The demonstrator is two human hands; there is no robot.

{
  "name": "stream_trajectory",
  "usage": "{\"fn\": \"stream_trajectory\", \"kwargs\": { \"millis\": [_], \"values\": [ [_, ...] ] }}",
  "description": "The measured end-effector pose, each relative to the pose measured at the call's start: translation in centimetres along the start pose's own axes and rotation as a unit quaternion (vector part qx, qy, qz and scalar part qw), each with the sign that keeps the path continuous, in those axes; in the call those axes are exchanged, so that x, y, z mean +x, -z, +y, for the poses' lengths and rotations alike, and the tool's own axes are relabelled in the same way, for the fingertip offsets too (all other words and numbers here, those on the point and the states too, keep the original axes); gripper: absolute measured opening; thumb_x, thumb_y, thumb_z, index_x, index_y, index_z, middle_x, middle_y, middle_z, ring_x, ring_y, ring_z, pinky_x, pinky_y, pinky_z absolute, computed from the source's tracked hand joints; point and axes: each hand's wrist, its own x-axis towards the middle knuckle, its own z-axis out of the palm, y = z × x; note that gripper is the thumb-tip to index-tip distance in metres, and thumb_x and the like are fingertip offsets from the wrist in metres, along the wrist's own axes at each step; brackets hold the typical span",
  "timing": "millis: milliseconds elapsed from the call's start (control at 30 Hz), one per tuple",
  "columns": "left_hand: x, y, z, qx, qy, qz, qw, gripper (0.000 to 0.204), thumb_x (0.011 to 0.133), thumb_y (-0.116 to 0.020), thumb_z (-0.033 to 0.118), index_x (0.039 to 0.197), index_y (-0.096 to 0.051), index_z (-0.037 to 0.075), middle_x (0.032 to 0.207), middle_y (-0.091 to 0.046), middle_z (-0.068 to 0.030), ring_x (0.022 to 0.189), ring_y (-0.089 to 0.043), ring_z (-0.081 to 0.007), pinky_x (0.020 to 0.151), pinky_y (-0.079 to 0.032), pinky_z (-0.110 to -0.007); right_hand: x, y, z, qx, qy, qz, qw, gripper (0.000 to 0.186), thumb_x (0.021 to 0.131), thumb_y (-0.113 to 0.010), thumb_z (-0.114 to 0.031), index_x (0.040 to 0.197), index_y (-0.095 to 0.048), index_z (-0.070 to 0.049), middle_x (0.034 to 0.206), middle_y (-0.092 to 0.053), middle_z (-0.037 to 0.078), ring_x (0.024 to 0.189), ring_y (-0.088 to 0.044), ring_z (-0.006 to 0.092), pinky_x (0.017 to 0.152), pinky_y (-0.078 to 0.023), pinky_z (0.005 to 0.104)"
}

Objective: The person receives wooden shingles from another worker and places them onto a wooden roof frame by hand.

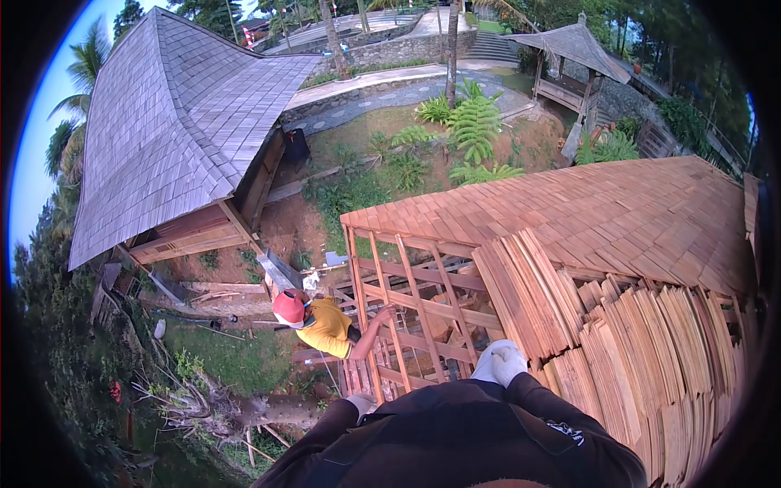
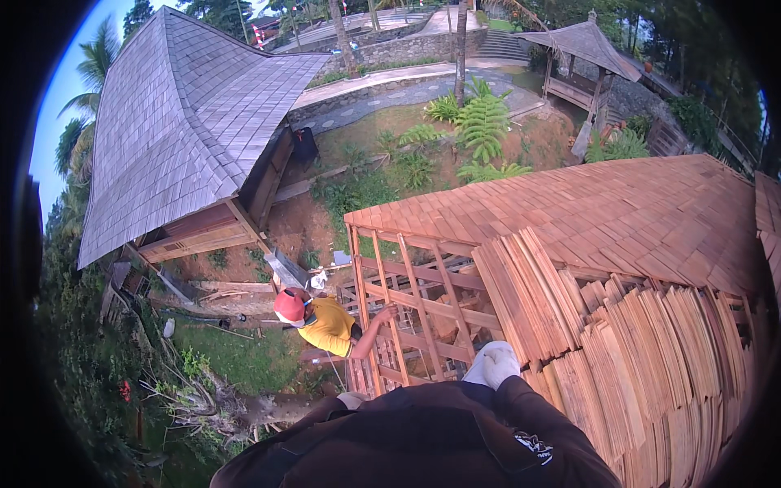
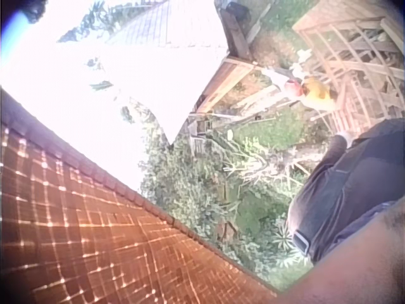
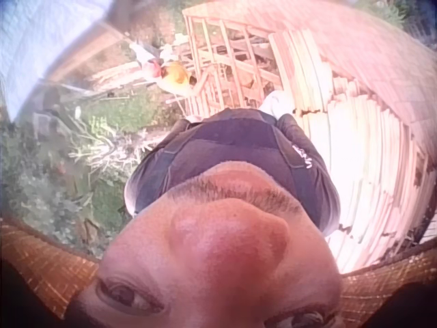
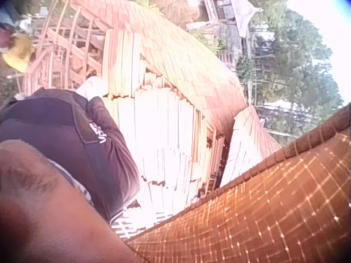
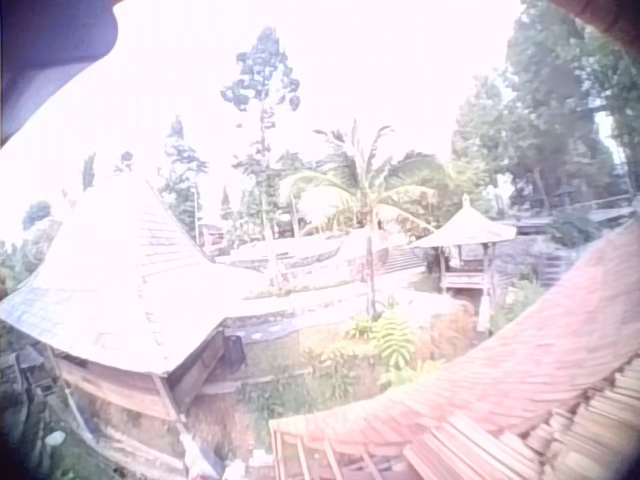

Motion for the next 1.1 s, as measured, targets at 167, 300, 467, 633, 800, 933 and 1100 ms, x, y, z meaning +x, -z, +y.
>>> {"fn": "stream_trajectory", "kwargs": {
  "millis": [167,300,467,633,800,933,1100],
  "values": [
    [0.5,-0.3,2.4,0.153,0.016,0.027,0.988,0.036,0.096,-0.058,0.019,0.124,-0.072,0.004,0.131,-0.070,-0.0127,0.124,-0.065,-0.0270,0.112,-0.047,-0.035,-0.3,0.3,0.8,-0.003,-0.005,0.009,1.000,0.031,0.092,-0.059,-0.025,0.109,-0.078,-0.010,0.120,-0.071,0.022,0.122,-0.061,0.0382,0.109,-0.045,0.0455],
    [-0.7,0.1,0.2,0.281,-0.008,0.047,0.959,0.039,0.094,-0.059,0.022,0.128,-0.068,0.003,0.133,-0.068,-0.0176,0.126,-0.063,-0.0335,0.109,-0.048,-0.040,-0.3,0.0,-0.5,0.012,0.004,-0.006,1.000,0.033,0.092,-0.057,-0.026,0.112,-0.077,-0.010,0.123,-0.069,0.022,0.123,-0.059,0.0400,0.110,-0.044,0.0467],
    [-0.1,0.3,3.4,0.322,0.007,0.031,0.946,0.037,0.096,-0.058,0.021,0.128,-0.065,0.003,0.129,-0.068,-0.0227,0.125,-0.063,-0.0389,0.105,-0.049,-0.046,-0.3,0.6,0.7,0.003,-0.015,-0.012,1.000,0.034,0.092,-0.056,-0.027,0.114,-0.076,-0.011,0.125,-0.068,0.023,0.126,-0.058,0.0403,0.111,-0.043,0.0471],
    [-1.7,0.4,2.7,0.328,0.018,0.049,0.943,0.032,0.097,-0.059,0.025,0.121,-0.067,0.005,0.124,-0.070,-0.0207,0.121,-0.065,-0.0388,0.101,-0.051,-0.047,-0.2,0.5,-0.9,0.009,-0.007,-0.021,1.000,0.034,0.092,-0.056,-0.026,0.114,-0.076,-0.011,0.125,-0.068,0.022,0.126,-0.058,0.0400,0.111,-0.043,0.0471],
    [-2.8,0.5,6.1,0.342,0.038,0.070,0.936,0.031,0.097,-0.060,0.028,0.118,-0.068,0.007,0.123,-0.071,-0.0180,0.120,-0.066,-0.0378,0.099,-0.053,-0.046,-0.2,0.2,0.3,0.007,-0.011,-0.012,1.000,0.033,0.091,-0.057,-0.026,0.112,-0.077,-0.010,0.124,-0.069,0.022,0.125,-0.059,0.0398,0.111,-0.043,0.0472],
    [-3.6,0.9,7.1,0.361,0.028,0.057,0.931,0.031,0.102,-0.054,0.029,0.117,-0.068,0.006,0.122,-0.072,-0.0179,0.117,-0.068,-0.0365,0.096,-0.054,-0.046,-0.3,-0.3,0.6,-0.004,0.015,0.027,1.000,0.029,0.090,-0.059,-0.024,0.107,-0.078,-0.010,0.115,-0.073,0.021,0.116,-0.064,0.0384,0.105,-0.048,0.0468],
    [-3.4,0.2,8.6,0.085,0.119,0.142,0.979,0.042,0.109,-0.035,0.033,0.119,-0.061,0.001,0.121,-0.073,-0.0192,0.107,-0.073,-0.0343,0.093,-0.057,-0.044,-0.3,0.2,0.4,-0.013,0.000,0.013,1.000,0.031,0.089,-0.061,-0.028,0.107,-0.079,-0.010,0.114,-0.073,0.021,0.116,-0.065,0.0388,0.104,-0.049,0.0470]
  ]
}}
